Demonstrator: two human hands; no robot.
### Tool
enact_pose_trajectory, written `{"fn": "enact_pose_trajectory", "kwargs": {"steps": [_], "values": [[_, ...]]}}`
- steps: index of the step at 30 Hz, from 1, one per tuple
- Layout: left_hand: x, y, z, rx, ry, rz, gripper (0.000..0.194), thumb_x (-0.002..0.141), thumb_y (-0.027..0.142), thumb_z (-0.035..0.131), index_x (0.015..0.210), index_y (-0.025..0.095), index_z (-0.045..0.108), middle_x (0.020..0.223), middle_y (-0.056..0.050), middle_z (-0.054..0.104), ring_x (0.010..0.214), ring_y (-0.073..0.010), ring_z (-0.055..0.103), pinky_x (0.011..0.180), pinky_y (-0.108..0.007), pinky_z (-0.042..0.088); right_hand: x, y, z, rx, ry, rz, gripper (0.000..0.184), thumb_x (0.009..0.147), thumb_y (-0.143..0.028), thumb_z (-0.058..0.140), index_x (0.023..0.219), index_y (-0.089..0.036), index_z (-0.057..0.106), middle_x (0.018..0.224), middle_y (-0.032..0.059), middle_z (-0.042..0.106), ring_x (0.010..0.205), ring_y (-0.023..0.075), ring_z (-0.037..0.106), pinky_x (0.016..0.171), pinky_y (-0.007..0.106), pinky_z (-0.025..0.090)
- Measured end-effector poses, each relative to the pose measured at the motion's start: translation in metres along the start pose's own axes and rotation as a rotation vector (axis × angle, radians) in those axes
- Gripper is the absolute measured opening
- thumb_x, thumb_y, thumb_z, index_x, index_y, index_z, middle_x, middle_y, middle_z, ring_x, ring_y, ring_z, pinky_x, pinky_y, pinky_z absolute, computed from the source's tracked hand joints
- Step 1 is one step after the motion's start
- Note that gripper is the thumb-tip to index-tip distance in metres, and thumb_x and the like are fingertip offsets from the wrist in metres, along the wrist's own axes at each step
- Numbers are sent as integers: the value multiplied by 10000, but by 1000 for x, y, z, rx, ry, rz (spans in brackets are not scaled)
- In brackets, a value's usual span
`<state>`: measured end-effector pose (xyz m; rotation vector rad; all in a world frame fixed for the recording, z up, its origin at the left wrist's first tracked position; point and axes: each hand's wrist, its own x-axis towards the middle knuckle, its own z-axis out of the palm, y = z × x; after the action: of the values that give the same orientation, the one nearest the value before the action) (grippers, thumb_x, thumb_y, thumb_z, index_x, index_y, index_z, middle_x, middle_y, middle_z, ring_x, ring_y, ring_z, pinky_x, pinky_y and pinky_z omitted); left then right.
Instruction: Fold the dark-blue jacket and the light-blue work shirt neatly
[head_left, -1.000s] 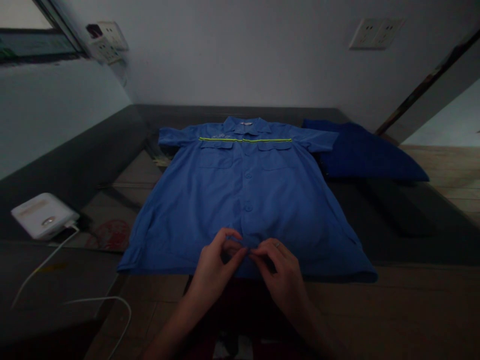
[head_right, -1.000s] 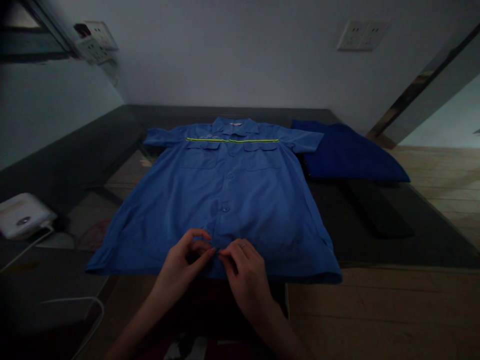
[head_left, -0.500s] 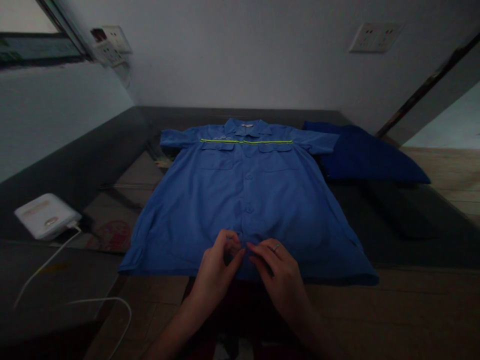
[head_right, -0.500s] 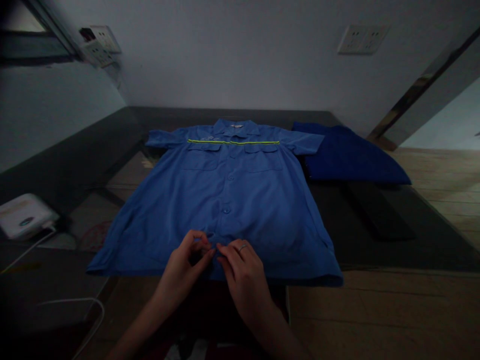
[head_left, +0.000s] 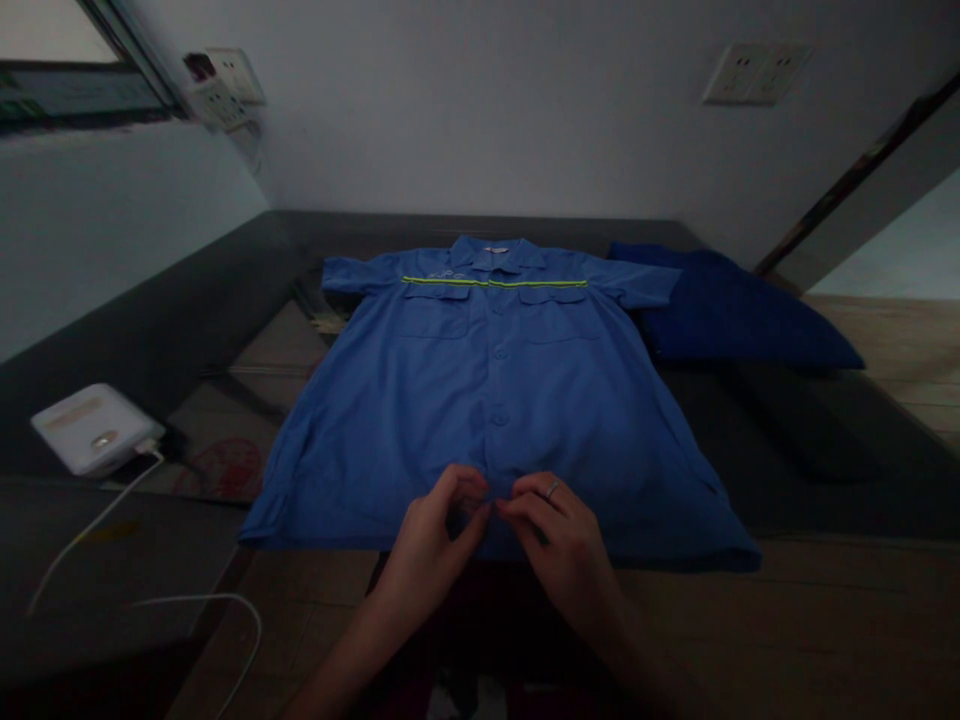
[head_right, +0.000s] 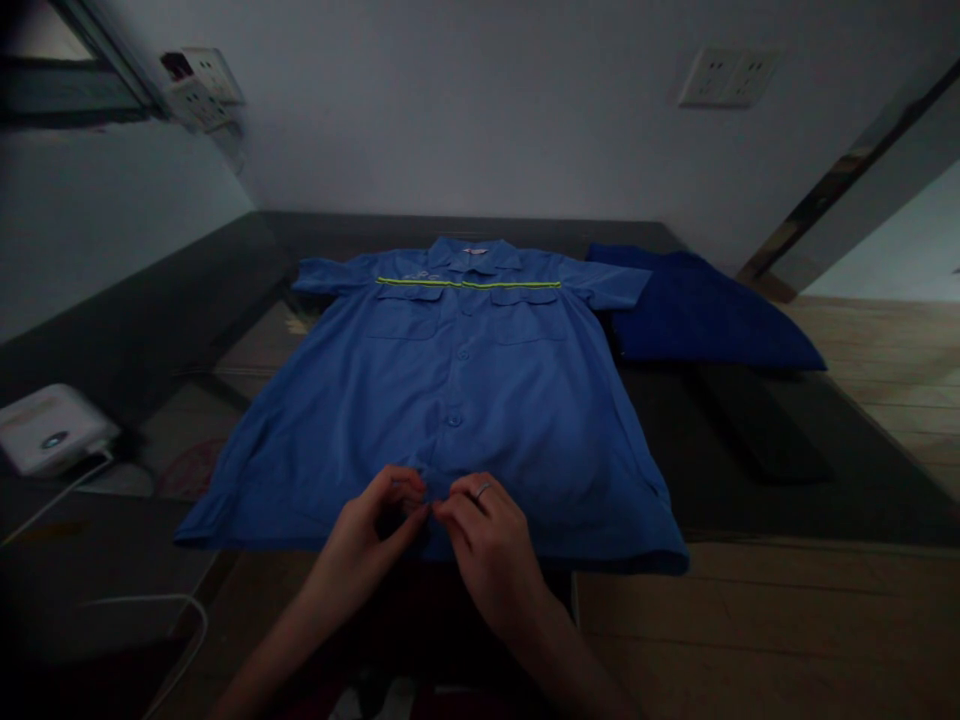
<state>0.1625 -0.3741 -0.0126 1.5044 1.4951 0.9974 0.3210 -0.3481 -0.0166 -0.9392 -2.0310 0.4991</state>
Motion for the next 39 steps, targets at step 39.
{"fn": "enact_pose_trajectory", "kwargs": {"steps": [39], "values": [[-5, 0, 13, 243, 54, 29, 172, 797, 154, 514, 951, 214, 466, 736, 33, 533, 667, -138, 534, 626, -265, 404, 21, 17, -17, 594, -332, 570, 98, 770, -254, 637, 713, -185, 596, 640, -23, 578, 598, 123, 527, 582, 257, 411]]}}
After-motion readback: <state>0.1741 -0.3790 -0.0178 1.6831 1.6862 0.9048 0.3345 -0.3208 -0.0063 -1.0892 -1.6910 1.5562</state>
